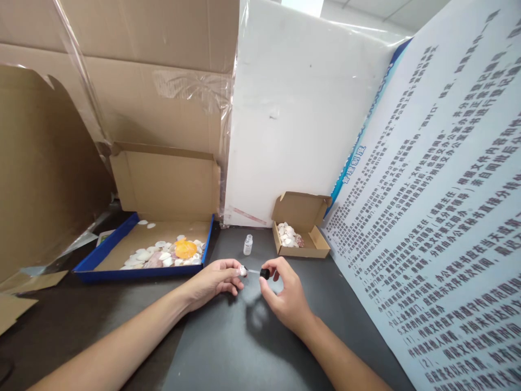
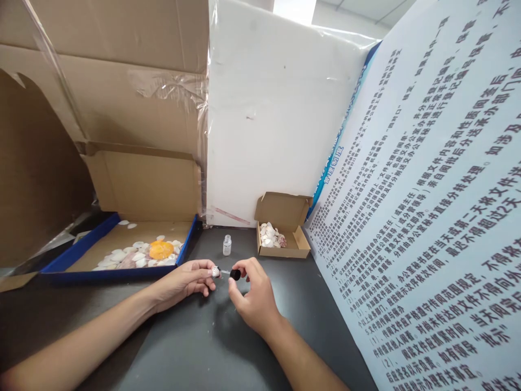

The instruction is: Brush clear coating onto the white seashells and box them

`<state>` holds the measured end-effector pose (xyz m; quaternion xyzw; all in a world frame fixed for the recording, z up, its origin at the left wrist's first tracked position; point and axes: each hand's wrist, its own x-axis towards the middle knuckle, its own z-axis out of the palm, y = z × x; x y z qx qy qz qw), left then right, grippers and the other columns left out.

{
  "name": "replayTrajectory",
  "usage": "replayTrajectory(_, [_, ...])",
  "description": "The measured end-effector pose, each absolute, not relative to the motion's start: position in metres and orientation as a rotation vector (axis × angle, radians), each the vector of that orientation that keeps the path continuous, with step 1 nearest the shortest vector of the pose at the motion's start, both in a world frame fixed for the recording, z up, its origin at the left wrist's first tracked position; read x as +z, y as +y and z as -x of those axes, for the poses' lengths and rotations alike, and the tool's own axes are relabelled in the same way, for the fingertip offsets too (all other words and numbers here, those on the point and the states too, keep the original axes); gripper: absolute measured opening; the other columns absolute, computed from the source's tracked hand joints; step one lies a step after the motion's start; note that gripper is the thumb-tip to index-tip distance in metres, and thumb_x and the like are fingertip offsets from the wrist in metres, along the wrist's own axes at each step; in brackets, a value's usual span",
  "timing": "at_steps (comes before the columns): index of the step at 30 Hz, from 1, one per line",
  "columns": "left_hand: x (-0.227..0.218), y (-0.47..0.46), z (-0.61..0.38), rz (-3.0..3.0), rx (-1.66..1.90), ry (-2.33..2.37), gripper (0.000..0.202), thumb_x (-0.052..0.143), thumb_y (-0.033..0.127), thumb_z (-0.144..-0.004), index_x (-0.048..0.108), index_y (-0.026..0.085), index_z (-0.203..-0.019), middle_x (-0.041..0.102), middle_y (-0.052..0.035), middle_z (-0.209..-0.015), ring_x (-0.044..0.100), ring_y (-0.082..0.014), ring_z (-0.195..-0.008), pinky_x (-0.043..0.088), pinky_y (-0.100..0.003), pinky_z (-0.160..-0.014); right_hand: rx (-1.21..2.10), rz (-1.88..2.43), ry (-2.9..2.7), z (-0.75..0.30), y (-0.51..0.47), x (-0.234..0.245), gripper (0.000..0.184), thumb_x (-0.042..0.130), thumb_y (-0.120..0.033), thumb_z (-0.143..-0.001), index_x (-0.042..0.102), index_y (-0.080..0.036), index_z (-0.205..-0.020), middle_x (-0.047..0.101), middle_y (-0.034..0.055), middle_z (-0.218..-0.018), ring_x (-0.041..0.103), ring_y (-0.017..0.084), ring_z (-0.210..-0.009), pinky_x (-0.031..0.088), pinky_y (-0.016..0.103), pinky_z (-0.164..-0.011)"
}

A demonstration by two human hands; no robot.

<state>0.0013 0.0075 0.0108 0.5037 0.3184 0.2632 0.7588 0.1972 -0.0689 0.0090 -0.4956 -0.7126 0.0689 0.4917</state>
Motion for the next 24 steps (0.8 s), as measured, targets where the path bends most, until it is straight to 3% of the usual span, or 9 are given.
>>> replayTrajectory(6, [0.0130, 0.0073, -0.0001, -1.042, 0.582, 0.693, 0.028, 0.078, 0.036, -0.074, 0.060, 0.014, -0.081, 0.070, -0.0125, -0.107, 0.067, -0.0153, -0.079, 0.050, -0.025, -0.067, 0.148, 1.187, -1.685, -0.1972, -0.0699, 0.0100, 0.013, 0.056, -0.018, -0.081, 0.057, -0.021, -0.094, 0.055, 0.0010, -0.079, 0.052, 0.015, -0.069, 0.046, 0.027, -0.065])
replayTrajectory(24, [0.0138, 0.0092, 0.0011, -1.093, 0.522, 0.687, 0.025, 0.073, 0.034, -0.080, 0.059, 0.014, -0.087, 0.068, -0.0095, -0.107, 0.063, -0.0110, -0.070, 0.049, -0.024, -0.062, 0.199, 1.239, -1.638, -0.1965, -0.0698, 0.0118, 0.013, 0.057, -0.019, -0.082, 0.057, -0.020, -0.095, 0.055, 0.0012, -0.081, 0.052, 0.015, -0.071, 0.046, 0.029, -0.068])
